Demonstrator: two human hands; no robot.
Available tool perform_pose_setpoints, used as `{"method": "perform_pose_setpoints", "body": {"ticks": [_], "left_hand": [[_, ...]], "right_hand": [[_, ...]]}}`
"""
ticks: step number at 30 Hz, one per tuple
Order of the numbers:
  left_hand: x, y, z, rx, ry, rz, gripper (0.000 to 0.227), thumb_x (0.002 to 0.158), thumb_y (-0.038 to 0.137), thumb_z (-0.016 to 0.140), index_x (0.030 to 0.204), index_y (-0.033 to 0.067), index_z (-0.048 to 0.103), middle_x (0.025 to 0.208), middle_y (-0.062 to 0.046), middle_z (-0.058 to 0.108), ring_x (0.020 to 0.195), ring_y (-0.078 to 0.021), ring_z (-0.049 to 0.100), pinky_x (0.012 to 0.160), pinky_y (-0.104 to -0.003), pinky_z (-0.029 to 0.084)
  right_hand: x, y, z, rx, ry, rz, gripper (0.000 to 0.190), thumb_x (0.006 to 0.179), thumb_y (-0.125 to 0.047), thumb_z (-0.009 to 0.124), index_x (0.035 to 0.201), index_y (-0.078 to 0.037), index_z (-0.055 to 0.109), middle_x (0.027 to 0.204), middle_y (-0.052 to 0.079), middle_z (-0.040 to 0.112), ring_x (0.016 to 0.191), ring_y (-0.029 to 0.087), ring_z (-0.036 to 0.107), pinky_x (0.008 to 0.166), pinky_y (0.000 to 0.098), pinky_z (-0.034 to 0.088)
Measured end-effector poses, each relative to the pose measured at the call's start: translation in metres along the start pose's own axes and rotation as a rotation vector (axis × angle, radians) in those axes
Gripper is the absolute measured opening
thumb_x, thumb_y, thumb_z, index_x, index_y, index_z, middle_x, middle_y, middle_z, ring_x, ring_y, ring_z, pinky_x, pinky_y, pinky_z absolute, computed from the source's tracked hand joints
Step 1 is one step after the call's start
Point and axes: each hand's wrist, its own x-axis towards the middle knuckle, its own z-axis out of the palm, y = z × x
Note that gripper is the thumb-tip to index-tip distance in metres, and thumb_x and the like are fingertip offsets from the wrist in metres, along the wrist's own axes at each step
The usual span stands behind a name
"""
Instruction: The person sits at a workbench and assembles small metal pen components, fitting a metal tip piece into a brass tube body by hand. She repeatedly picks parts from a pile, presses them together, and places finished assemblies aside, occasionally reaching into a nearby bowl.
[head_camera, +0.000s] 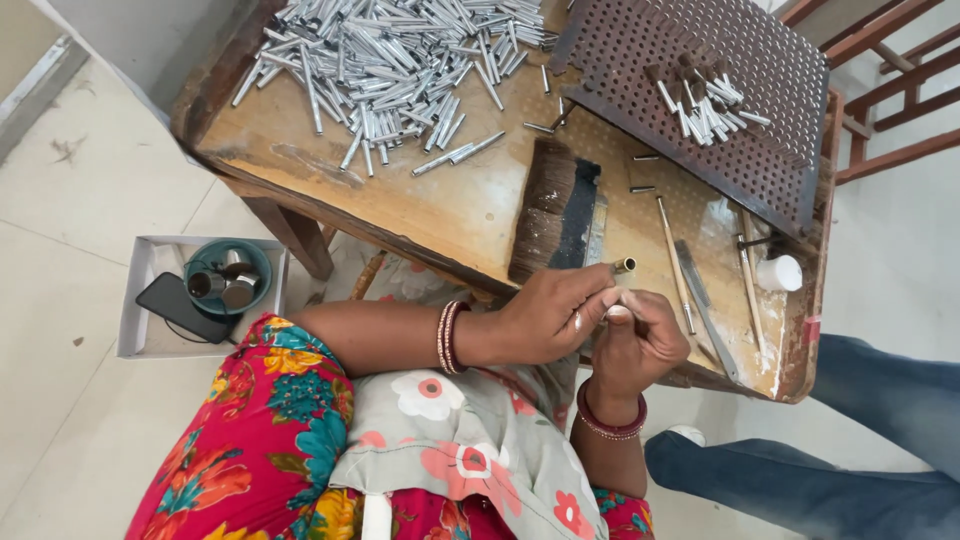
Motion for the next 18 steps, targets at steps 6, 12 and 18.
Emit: {"method": "perform_pose_setpoints", "body": {"ticks": [6,12,18], "left_hand": [[-0.011,-0.010,-0.004,0.026,-0.027,0.053,0.021,0.112,0.023,0.049,0.103,0.0044,0.054,0.087,-0.017,0.058,0.082,-0.0422,0.062,0.066,-0.046,0.048],[0.054,-0.098,-0.090,0.984,-0.075,-0.108,0.020,0.088,0.011,0.062,0.108,0.0100,0.059,0.107,-0.012,0.065,0.096,-0.0340,0.068,0.071,-0.048,0.057],[0.121,-0.135,-0.182,1.459,-0.086,-0.180,0.012,0.076,0.011,0.070,0.086,0.0091,0.076,0.107,-0.013,0.063,0.105,-0.0314,0.061,0.077,-0.046,0.050]], "right_hand": [[-0.007,-0.009,0.024,-0.353,0.048,-0.228,0.032,0.115,-0.031,0.063,0.108,-0.001,0.056,0.096,0.008,0.059,0.083,0.016,0.057,0.078,0.0241,0.048],[0.008,-0.005,0.014,-0.213,0.145,-0.211,0.042,0.113,-0.041,0.060,0.105,-0.003,0.047,0.096,0.008,0.052,0.071,0.012,0.053,0.066,0.0223,0.046],[0.013,0.005,0.001,-0.226,0.191,-0.161,0.041,0.114,-0.040,0.062,0.106,-0.002,0.048,0.088,0.007,0.052,0.070,0.012,0.052,0.067,0.0223,0.045]]}}
